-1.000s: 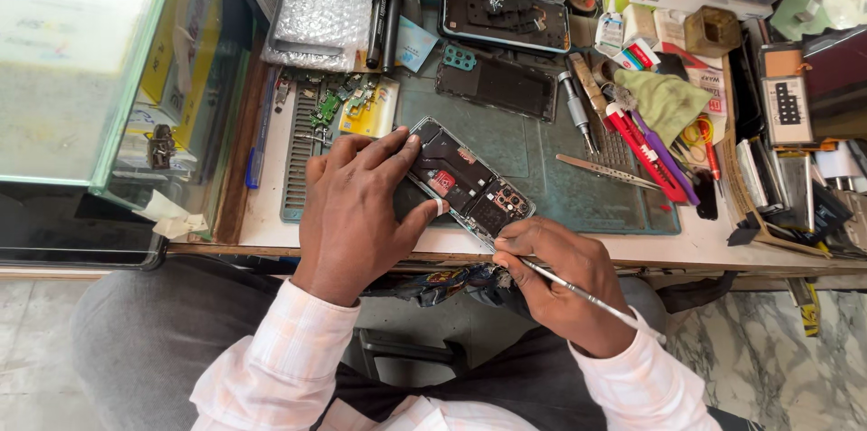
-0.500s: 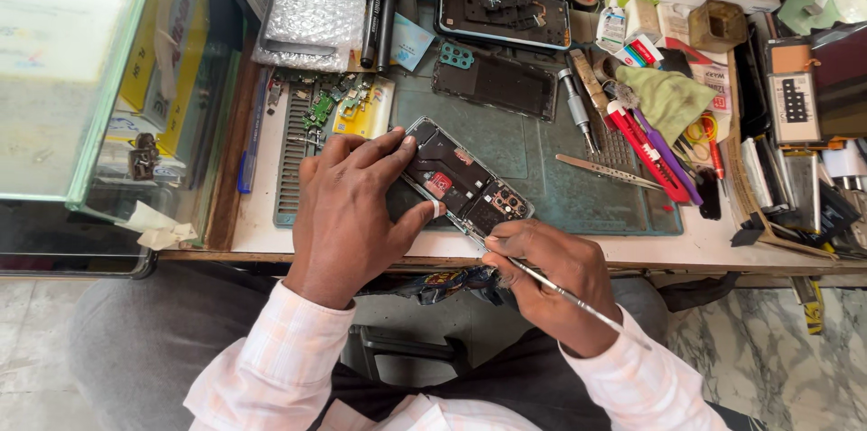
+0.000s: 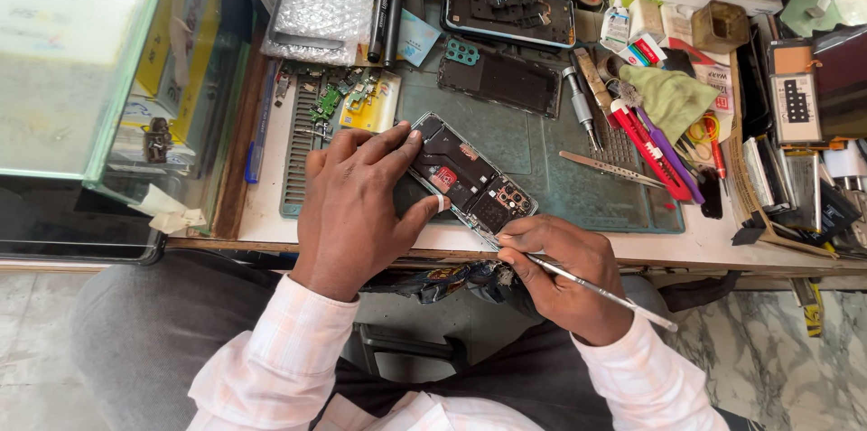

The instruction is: The person uses a metal tool to scrape and clean the internal components of a disassembled mobile phone. They rotate the phone to access different areas and continue cleaning the edges and internal surfaces.

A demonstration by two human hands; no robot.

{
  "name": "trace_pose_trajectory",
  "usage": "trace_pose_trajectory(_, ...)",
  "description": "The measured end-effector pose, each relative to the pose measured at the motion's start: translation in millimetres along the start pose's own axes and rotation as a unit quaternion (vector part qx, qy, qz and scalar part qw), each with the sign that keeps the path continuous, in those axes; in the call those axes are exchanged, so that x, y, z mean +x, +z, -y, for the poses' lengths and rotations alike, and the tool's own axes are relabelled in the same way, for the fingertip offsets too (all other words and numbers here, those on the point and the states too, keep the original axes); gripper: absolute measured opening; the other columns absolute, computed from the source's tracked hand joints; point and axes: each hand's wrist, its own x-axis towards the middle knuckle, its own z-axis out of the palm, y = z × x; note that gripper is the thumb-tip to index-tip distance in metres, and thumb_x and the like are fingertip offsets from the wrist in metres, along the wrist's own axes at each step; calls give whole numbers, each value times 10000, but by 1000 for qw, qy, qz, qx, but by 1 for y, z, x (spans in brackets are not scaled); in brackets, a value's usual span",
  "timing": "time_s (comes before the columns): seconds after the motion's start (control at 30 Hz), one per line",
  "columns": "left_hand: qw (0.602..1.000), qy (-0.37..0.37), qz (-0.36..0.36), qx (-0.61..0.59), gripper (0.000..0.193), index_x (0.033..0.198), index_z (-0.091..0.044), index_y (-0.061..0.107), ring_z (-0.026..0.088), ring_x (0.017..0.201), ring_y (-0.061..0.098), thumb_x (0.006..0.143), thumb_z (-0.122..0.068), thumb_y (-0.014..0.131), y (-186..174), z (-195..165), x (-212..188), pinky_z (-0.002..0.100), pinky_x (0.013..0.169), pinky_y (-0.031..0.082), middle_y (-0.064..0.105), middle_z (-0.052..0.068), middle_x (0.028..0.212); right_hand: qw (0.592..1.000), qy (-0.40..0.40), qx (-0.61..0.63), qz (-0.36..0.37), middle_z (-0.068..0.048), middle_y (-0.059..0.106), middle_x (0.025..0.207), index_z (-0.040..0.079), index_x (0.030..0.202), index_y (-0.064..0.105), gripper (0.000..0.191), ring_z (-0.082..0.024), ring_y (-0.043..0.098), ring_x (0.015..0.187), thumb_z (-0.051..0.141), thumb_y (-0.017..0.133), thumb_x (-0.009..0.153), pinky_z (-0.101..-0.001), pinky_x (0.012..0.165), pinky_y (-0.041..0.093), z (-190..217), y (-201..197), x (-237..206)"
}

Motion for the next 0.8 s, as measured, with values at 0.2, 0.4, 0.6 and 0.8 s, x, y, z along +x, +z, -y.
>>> trace_pose_trajectory(0.2, 1000, -9, 2, -5, 712, 1305, -60, 686, 274, 1179, 565, 688, -371, 861, -1, -1, 1, 441, 950, 391, 656, 69, 1372, 998, -42, -42, 22, -142, 764, 977, 13, 932, 669, 163, -253, 783, 871, 68, 801, 854, -321, 721, 614, 7, -3, 8)
trace_pose_trajectory(0.4, 1000, -7, 5, -1, 723, 1311, -48, 680, 284, 1160, 566, 688, -362, 866, 0, -3, 3, 442, 934, 387, 664, 81, 1360, 998, -46, -31, 13, -132, 761, 989, 15, 937, 652, 180, -255, 789, 869, 56, 808, 858, -325, 726, 621, 10, 0, 12)
trace_pose_trajectory(0.6, 1000, -11, 6, 5, 711, 1290, -53, 698, 277, 1176, 565, 682, -376, 875, 0, -3, 2, 438, 963, 383, 660, 80, 1368, 996, -45, -83, -11, -135, 754, 961, 5, 933, 636, 213, -266, 776, 848, 42, 822, 838, -340, 686, 602, 16, 7, 9)
trace_pose_trajectory(0.8, 1000, -16, 11, 2, 714, 1298, -55, 693, 279, 1180, 562, 691, -387, 870, -1, -2, 2, 436, 959, 383, 657, 76, 1365, 998, -25, -16, -57, -137, 753, 949, 12, 928, 671, 160, -230, 765, 842, 81, 807, 879, -325, 735, 600, 0, 16, 5)
